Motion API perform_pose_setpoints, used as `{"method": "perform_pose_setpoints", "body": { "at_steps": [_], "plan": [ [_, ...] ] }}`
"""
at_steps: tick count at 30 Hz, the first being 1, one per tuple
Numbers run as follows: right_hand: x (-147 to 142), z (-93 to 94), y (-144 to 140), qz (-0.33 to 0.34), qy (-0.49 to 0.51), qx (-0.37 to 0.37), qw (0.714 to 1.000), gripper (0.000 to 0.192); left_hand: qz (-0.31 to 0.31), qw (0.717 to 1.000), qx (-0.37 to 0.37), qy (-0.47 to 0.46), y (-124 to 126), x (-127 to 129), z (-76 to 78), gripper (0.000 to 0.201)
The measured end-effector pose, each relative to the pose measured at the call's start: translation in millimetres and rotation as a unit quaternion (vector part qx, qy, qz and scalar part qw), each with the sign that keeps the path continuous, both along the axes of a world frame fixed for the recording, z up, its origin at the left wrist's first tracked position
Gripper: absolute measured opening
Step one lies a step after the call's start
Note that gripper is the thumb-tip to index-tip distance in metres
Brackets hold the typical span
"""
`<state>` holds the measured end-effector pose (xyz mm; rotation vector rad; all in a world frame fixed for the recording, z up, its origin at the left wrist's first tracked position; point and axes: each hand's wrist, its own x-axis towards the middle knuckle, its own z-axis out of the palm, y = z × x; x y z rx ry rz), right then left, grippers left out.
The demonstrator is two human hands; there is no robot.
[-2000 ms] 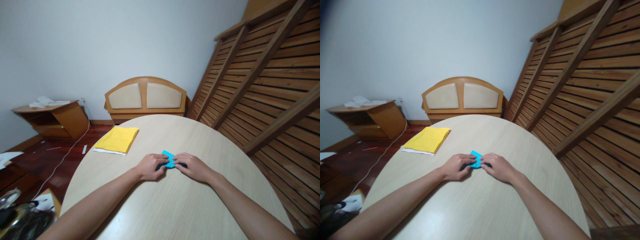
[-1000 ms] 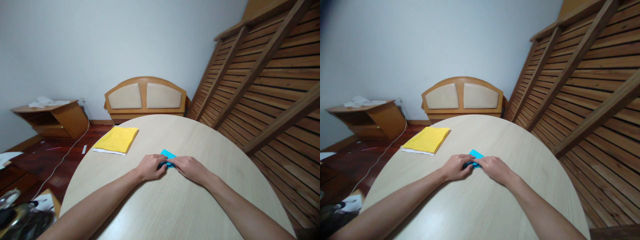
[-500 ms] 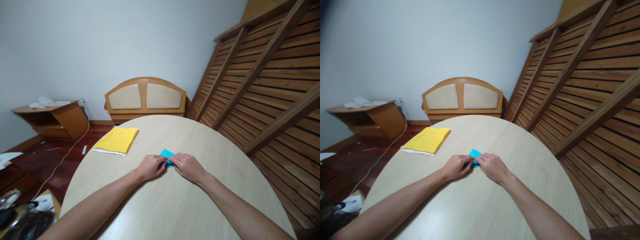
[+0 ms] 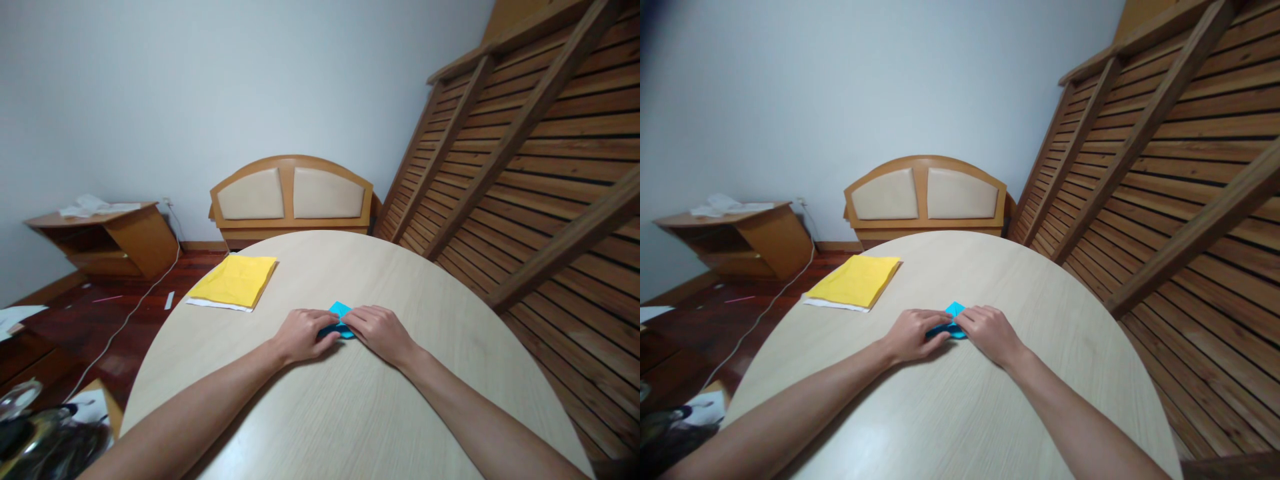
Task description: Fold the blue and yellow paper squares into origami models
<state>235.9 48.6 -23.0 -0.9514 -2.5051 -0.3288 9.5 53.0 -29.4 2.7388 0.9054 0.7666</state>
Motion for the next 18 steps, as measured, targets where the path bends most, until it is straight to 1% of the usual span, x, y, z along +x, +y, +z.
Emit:
{"method": "perform_pose_setpoints", "body": {
  "at_steps": [2, 4, 7, 9, 10, 12, 15, 18],
  "plan": [
    [3, 2.2, 0, 0.015, 0.027, 0.017, 0.999, 0.014, -0.002, 0.999, -0.027, -0.046, -1, -3, 2.6, 0.035],
    [7, 4.8, 0, 0.039, 0.050, 0.042, 0.997, 0.017, 0.012, 0.992, -0.063, -0.108, 0, -6, 3.6, 0.041],
    [14, 7.9, 0, 0.063, 0.084, 0.090, 0.990, 0.018, 0.063, 0.970, -0.120, -0.202, 8, -11, 2.4, 0.051],
    [17, 9.1, 1, 0.071, 0.103, 0.112, 0.986, 0.017, 0.095, 0.955, -0.151, -0.237, 14, -13, 0.9, 0.052],
    [19, 9.5, 1, 0.079, 0.109, 0.118, 0.984, 0.016, 0.105, 0.950, -0.166, -0.244, 16, -13, 0.2, 0.050],
    [22, 10.1, 1, 0.104, 0.116, 0.118, 0.981, 0.016, 0.106, 0.942, -0.198, -0.248, 19, -12, -0.9, 0.046],
    [23, 11.2, 0, 0.142, 0.125, 0.108, 0.976, 0.019, 0.073, 0.940, -0.226, -0.245, 19, -9, -1.9, 0.046],
    [22, 12.5, -2, 0.162, 0.130, 0.100, 0.973, 0.020, 0.054, 0.941, -0.237, -0.234, 17, -6, -2.4, 0.047]
  ]
}}
